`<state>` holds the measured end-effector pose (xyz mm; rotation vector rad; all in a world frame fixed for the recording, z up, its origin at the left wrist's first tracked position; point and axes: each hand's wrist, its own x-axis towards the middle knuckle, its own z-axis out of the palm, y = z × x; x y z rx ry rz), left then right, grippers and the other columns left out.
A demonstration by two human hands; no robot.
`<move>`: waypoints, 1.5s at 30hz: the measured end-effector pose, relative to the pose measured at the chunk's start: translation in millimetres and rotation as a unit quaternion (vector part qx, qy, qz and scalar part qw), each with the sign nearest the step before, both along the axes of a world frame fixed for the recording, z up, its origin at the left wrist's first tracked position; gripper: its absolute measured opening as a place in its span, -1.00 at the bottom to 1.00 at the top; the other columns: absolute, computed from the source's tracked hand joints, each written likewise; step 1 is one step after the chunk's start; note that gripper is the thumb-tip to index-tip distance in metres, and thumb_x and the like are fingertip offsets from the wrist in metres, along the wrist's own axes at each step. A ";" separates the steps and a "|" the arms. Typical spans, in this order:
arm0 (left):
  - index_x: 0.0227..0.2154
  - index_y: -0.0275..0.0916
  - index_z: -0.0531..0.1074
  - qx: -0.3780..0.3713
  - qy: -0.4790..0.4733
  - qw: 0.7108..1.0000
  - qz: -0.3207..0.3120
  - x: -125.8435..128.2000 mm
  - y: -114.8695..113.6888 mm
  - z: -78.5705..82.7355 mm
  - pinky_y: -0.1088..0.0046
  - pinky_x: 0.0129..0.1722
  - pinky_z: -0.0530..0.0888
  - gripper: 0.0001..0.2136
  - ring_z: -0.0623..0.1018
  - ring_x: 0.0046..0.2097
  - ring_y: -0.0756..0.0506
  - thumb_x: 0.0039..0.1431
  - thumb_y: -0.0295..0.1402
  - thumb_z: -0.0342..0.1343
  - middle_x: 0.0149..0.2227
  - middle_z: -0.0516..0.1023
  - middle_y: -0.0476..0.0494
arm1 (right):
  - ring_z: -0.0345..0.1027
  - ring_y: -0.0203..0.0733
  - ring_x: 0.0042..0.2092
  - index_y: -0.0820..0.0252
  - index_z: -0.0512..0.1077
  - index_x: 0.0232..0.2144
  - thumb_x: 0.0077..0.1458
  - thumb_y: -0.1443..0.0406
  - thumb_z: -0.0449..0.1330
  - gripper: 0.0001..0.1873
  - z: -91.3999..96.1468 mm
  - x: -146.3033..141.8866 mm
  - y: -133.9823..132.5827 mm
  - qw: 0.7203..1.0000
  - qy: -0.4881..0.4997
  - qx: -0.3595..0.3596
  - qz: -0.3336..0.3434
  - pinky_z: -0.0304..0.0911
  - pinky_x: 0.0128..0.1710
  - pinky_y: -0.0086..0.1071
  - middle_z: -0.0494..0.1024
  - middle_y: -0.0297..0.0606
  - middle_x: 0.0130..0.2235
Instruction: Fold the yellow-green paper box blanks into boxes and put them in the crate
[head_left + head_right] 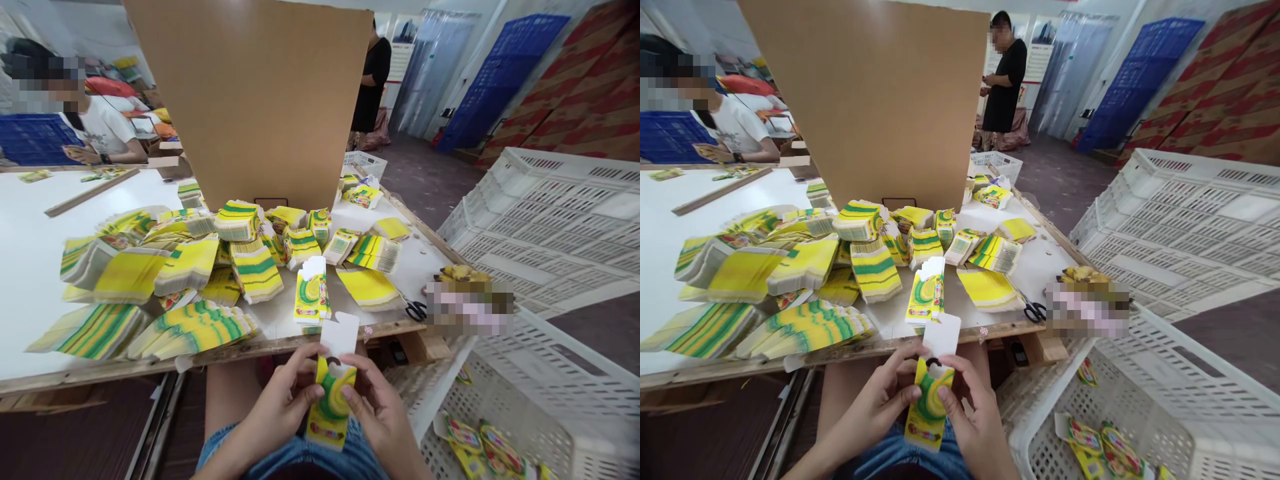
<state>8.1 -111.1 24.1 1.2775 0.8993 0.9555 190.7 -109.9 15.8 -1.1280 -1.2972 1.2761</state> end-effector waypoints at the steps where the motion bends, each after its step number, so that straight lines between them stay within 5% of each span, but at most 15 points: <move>1: 0.04 -0.18 0.25 -0.014 0.001 1.000 -0.018 -1.6 -0.9 0.3 0.40 -0.11 0.44 -0.64 0.53 -0.09 -0.13 0.21 -0.28 0.10 -0.14 0.54 -0.21 | 0.47 -0.13 -0.24 0.13 0.50 -0.19 0.13 0.10 0.18 -0.71 2.0 2.9 1.0 1.000 -0.022 0.003 0.016 0.37 -0.27 -0.40 0.58 -0.20 -0.22; 5: -0.03 -0.19 0.30 -0.050 -0.023 0.997 -0.061 -0.5 -3.8 1.4 0.47 -0.27 0.44 -0.62 0.54 -0.22 -0.11 0.13 -0.21 0.19 -0.25 0.54 -0.15 | 0.40 -0.17 -0.40 0.17 0.53 -0.44 0.22 0.13 0.06 -0.65 4.6 11.0 5.4 0.987 -0.117 0.071 0.086 0.27 -0.40 -0.42 0.51 -0.25 -0.46; 10: 0.25 -0.03 -0.08 -0.058 -0.081 0.992 -0.077 4.7 -2.9 5.2 0.40 -0.17 0.45 -0.32 0.54 -0.17 -0.09 0.17 -0.26 0.16 -0.08 0.51 -0.20 | 0.47 -0.13 -0.19 0.02 0.40 -0.02 0.21 0.17 0.12 -0.71 -2.5 10.1 6.6 0.998 -0.038 0.046 -0.020 0.36 -0.21 -0.36 0.58 -0.22 -0.22; 15: 0.08 -0.16 0.34 -0.020 0.023 0.999 -0.024 3.5 1.1 2.0 0.46 -0.17 0.46 -0.61 0.54 -0.13 -0.11 0.18 -0.36 0.13 -0.09 0.53 -0.19 | 0.43 0.02 -0.07 0.06 0.59 -0.19 0.17 -0.03 0.07 -0.57 -0.3 21.2 12.6 0.986 -0.103 0.125 0.036 0.36 -0.10 -0.22 0.55 -0.10 -0.14; 18: 0.07 -0.15 0.37 -0.015 0.071 0.997 0.002 4.7 1.3 0.5 0.49 -0.21 0.48 -0.62 0.56 -0.17 -0.10 0.16 -0.43 0.12 -0.08 0.55 -0.17 | 0.48 -0.05 -0.20 0.10 0.52 -0.05 0.12 0.01 0.15 -0.56 2.7 21.6 12.7 0.990 -0.112 0.054 0.073 0.39 -0.25 -0.30 0.58 -0.15 -0.21; 21: 0.11 -0.09 0.34 0.002 0.079 0.997 -0.003 7.1 -0.6 2.6 0.34 0.02 0.43 -0.56 0.51 0.02 -0.17 0.15 -0.47 0.10 0.05 0.49 -0.17 | 0.49 -0.15 -0.36 0.12 0.42 -0.04 0.06 0.13 0.24 -0.59 0.5 12.6 9.2 0.991 -0.109 -0.020 0.069 0.36 -0.38 -0.41 0.62 -0.25 -0.34; 27: 0.06 -0.14 0.35 -0.044 -0.040 0.998 -0.019 9.1 1.9 5.4 0.27 0.03 0.43 -0.57 0.51 0.04 -0.19 0.10 -0.49 0.16 0.01 0.53 -0.21 | 0.17 -0.30 -0.67 0.07 0.45 -0.09 -0.05 0.12 0.33 -0.56 -9.3 5.8 5.4 0.974 -0.225 0.018 -0.027 0.13 -0.61 -0.49 0.28 -0.58 -0.74; 30: -0.01 -0.20 0.40 -0.074 -0.099 0.992 -0.005 11.0 5.4 2.5 0.34 -0.09 0.47 -0.58 0.57 -0.07 -0.18 0.02 -0.48 0.25 -0.10 0.59 -0.22 | 0.36 -0.23 -0.58 0.05 0.46 0.00 0.03 0.09 0.27 -0.53 -7.1 9.6 7.4 0.976 -0.214 0.048 0.007 0.27 -0.54 -0.47 0.47 -0.45 -0.62; 34: -0.07 -0.23 0.45 -0.068 -0.058 0.996 0.021 22.7 2.8 -1.3 0.41 -0.15 0.47 -0.61 0.57 -0.11 -0.17 -0.02 -0.50 0.26 -0.13 0.59 -0.20 | 0.50 -0.06 -0.13 0.05 0.54 -0.10 0.13 0.15 0.19 -0.70 -3.4 9.6 11.5 0.981 -0.169 0.097 0.009 0.41 -0.16 -0.36 0.61 -0.17 -0.16; 37: -0.03 -0.21 0.42 -0.023 0.020 0.999 0.031 33.5 2.2 -2.7 0.43 -0.20 0.49 -0.61 0.57 -0.19 -0.12 0.03 -0.49 0.21 -0.16 0.59 -0.17 | 0.48 -0.07 -0.15 0.09 0.55 -0.19 0.15 0.17 0.18 -0.77 0.4 19.4 11.9 0.981 -0.150 0.118 -0.026 0.41 -0.17 -0.32 0.58 -0.16 -0.20; 40: 0.09 -0.19 0.30 0.076 0.123 0.985 0.091 31.1 18.9 -5.7 0.28 -0.07 0.49 -0.54 0.55 -0.09 -0.17 0.10 -0.40 0.17 -0.08 0.54 -0.23 | 0.42 -0.01 -0.19 0.12 0.56 -0.31 0.14 0.12 0.17 -0.75 10.7 54.4 11.1 0.939 -0.258 0.177 -0.141 0.34 -0.17 -0.19 0.53 -0.12 -0.26; 43: 0.14 -0.29 0.21 0.191 0.263 0.906 0.270 12.9 53.7 -14.5 0.03 0.18 0.25 -0.45 0.32 0.20 -0.30 0.10 -0.27 0.18 0.15 0.34 -0.41 | 0.31 0.21 -0.10 0.14 0.56 -0.26 0.04 -0.10 0.15 -0.51 20.2 97.6 10.8 0.821 -0.448 0.212 -0.284 0.14 -0.04 0.10 0.47 -0.01 -0.22; 45: 0.08 -0.36 0.27 0.186 0.332 0.866 0.325 -0.8 77.3 -22.4 -0.01 0.14 0.27 -0.47 0.33 0.17 -0.34 0.08 -0.23 0.18 0.11 0.36 -0.46 | 0.27 0.29 -0.04 0.18 0.53 -0.16 0.00 -0.18 0.12 -0.37 19.8 113.0 11.1 0.783 -0.504 0.207 -0.301 0.07 0.00 0.17 0.44 0.04 -0.15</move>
